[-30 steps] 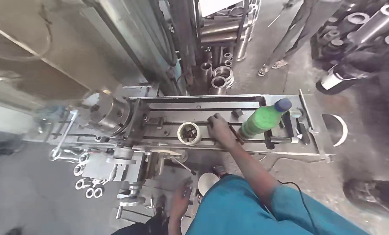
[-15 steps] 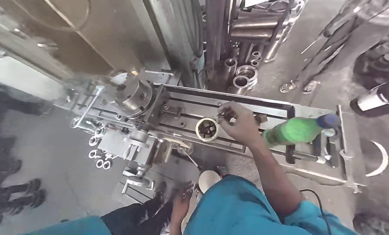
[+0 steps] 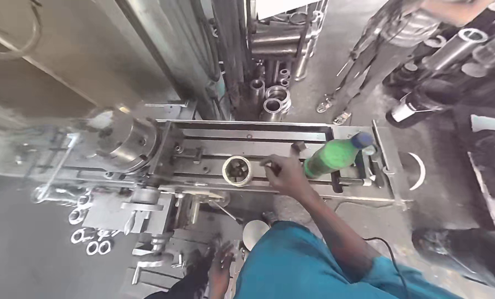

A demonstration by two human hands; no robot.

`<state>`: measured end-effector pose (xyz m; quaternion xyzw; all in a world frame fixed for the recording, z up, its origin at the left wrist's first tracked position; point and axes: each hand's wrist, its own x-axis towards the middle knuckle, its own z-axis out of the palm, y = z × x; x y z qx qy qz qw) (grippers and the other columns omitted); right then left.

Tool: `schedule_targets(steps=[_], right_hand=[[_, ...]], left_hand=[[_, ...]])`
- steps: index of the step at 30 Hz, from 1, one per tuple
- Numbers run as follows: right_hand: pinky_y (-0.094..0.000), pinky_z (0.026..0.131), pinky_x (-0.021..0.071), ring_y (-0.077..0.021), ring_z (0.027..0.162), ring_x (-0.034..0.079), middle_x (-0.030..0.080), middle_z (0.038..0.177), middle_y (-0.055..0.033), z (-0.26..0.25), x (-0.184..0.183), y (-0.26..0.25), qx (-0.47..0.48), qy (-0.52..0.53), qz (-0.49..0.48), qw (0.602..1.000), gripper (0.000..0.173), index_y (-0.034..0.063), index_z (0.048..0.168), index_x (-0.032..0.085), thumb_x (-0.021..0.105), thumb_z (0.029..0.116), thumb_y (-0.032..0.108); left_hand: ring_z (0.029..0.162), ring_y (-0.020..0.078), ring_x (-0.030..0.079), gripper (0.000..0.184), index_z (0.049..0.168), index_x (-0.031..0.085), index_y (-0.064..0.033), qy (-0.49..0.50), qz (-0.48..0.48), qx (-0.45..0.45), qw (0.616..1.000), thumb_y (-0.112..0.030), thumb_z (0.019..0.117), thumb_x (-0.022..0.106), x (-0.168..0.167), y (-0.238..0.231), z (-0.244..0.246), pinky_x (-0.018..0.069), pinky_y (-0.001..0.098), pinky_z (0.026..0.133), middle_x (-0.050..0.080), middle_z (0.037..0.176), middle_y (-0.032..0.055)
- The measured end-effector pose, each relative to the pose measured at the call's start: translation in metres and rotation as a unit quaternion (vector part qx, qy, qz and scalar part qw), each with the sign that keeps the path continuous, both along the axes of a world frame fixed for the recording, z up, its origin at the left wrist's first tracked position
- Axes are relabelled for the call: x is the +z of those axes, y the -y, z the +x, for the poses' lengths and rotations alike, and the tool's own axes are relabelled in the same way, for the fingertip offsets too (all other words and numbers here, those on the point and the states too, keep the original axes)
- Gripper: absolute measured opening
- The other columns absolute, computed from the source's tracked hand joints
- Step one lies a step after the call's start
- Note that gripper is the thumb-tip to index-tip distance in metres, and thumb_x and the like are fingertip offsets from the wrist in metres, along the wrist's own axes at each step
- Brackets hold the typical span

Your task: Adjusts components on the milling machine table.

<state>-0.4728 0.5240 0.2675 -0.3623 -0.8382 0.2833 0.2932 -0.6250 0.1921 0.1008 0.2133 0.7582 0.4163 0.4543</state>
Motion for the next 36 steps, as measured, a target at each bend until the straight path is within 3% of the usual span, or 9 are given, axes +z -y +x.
schedule_targets(steps=[2, 4, 6, 9, 13, 20, 26, 32, 36], right_hand=[[-0.0475, 0.063, 0.0564, -0.0223, 0.066, 0.067, 0.07, 0.077, -0.0057, 0.022, -0.012, 0.006, -0.013, 0.127, -0.036, 0.991, 0.023, 0.0138, 0.111, 0.075, 0.064, 0.0921, 0.018], [-0.0578, 0.084, 0.0572, -0.0327, 0.098, 0.071, 0.072, 0.114, -0.0128, 0.04, -0.022, 0.01, -0.05, 0.264, -0.091, 0.959, 0.033, 0.0164, 0.126, 0.07, 0.063, 0.0953, 0.026], [-0.0635, 0.091, 0.053, -0.0405, 0.112, 0.066, 0.066, 0.13, -0.0192, 0.05, -0.03, 0.014, -0.087, 0.325, -0.122, 0.934, 0.041, 0.0136, 0.133, 0.066, 0.062, 0.0973, 0.032], [-0.0648, 0.091, 0.0518, -0.0433, 0.114, 0.065, 0.067, 0.126, -0.0211, 0.061, -0.039, 0.02, -0.104, 0.352, -0.094, 0.926, 0.038, 0.0128, 0.129, 0.067, 0.057, 0.1007, 0.037], [-0.0633, 0.096, 0.0509, -0.0428, 0.114, 0.065, 0.069, 0.119, -0.0221, 0.07, -0.055, 0.027, -0.111, 0.281, -0.04, 0.953, 0.029, 0.008, 0.119, 0.071, 0.061, 0.0976, 0.024], [-0.0611, 0.102, 0.049, -0.0459, 0.121, 0.059, 0.064, 0.128, -0.0255, 0.071, -0.072, 0.03, -0.099, 0.223, -0.01, 0.97, 0.025, 0.0022, 0.117, 0.071, 0.063, 0.0942, 0.009], [-0.0586, 0.094, 0.0545, -0.0425, 0.111, 0.065, 0.066, 0.12, -0.0233, 0.059, -0.085, 0.021, -0.066, 0.178, 0.026, 0.981, 0.019, 0.0035, 0.11, 0.073, 0.064, 0.0926, 0.006], [-0.0627, 0.088, 0.0544, -0.0437, 0.108, 0.066, 0.067, 0.123, -0.0211, 0.057, -0.081, 0.003, -0.012, 0.226, 0.034, 0.973, 0.023, 0.0075, 0.11, 0.074, 0.068, 0.0873, 0.008], [-0.0611, 0.084, 0.0562, -0.0385, 0.099, 0.07, 0.071, 0.114, -0.0178, 0.055, -0.072, -0.006, 0.026, 0.231, 0.024, 0.972, 0.018, 0.0065, 0.101, 0.075, 0.068, 0.0845, 0.006]], left_hand=[[0.11, 0.0228, 0.07, 0.041, 0.143, 0.056, -0.0042, 0.002, 0.011, -0.009, 1.0, -0.015, 0.1029, 0.056, -0.004, 0.0, -0.003, 0.0585, 0.0426, 0.094, 0.067, 0.133, 0.0121], [0.114, 0.0234, 0.068, 0.04, 0.141, 0.057, -0.004, -0.003, 0.008, -0.023, 1.0, -0.015, 0.1026, 0.056, -0.005, -0.001, -0.006, 0.0568, 0.0441, 0.098, 0.066, 0.134, 0.012], [0.116, 0.0227, 0.067, 0.039, 0.14, 0.059, -0.0049, -0.019, -0.001, -0.042, 0.999, -0.017, 0.1026, 0.056, -0.001, -0.006, -0.013, 0.0559, 0.0446, 0.101, 0.067, 0.133, 0.011], [0.118, 0.0203, 0.066, 0.038, 0.14, 0.061, -0.0085, -0.027, -0.022, -0.069, 0.997, -0.019, 0.1032, 0.057, 0.012, -0.02, -0.022, 0.0539, 0.0439, 0.103, 0.067, 0.134, 0.0082], [0.123, 0.0179, 0.064, 0.041, 0.145, 0.056, -0.0132, -0.02, -0.024, -0.097, 0.995, -0.022, 0.105, 0.055, 0.019, -0.031, -0.03, 0.0526, 0.0427, 0.106, 0.065, 0.137, 0.0053], [0.123, 0.0188, 0.064, 0.043, 0.144, 0.056, -0.0091, 0.019, 0.005, -0.073, 0.997, -0.022, 0.1032, 0.058, 0.011, -0.031, -0.022, 0.0532, 0.0414, 0.106, 0.066, 0.136, 0.0084], [0.12, 0.0193, 0.066, 0.045, 0.148, 0.052, -0.0133, 0.044, -0.023, -0.071, 0.996, -0.021, 0.1044, 0.057, 0.007, -0.023, -0.016, 0.0586, 0.0439, 0.097, 0.063, 0.139, 0.0072], [0.123, 0.0202, 0.065, 0.043, 0.147, 0.053, -0.0105, 0.027, -0.022, -0.062, 0.997, -0.02, 0.1049, 0.056, 0.006, -0.015, -0.02, 0.0551, 0.044, 0.103, 0.064, 0.139, 0.0091], [0.124, 0.0203, 0.064, 0.043, 0.146, 0.054, -0.0098, 0.018, -0.007, -0.058, 0.998, -0.021, 0.1045, 0.056, 0.001, -0.013, -0.021, 0.0526, 0.0428, 0.107, 0.065, 0.137, 0.0093]])
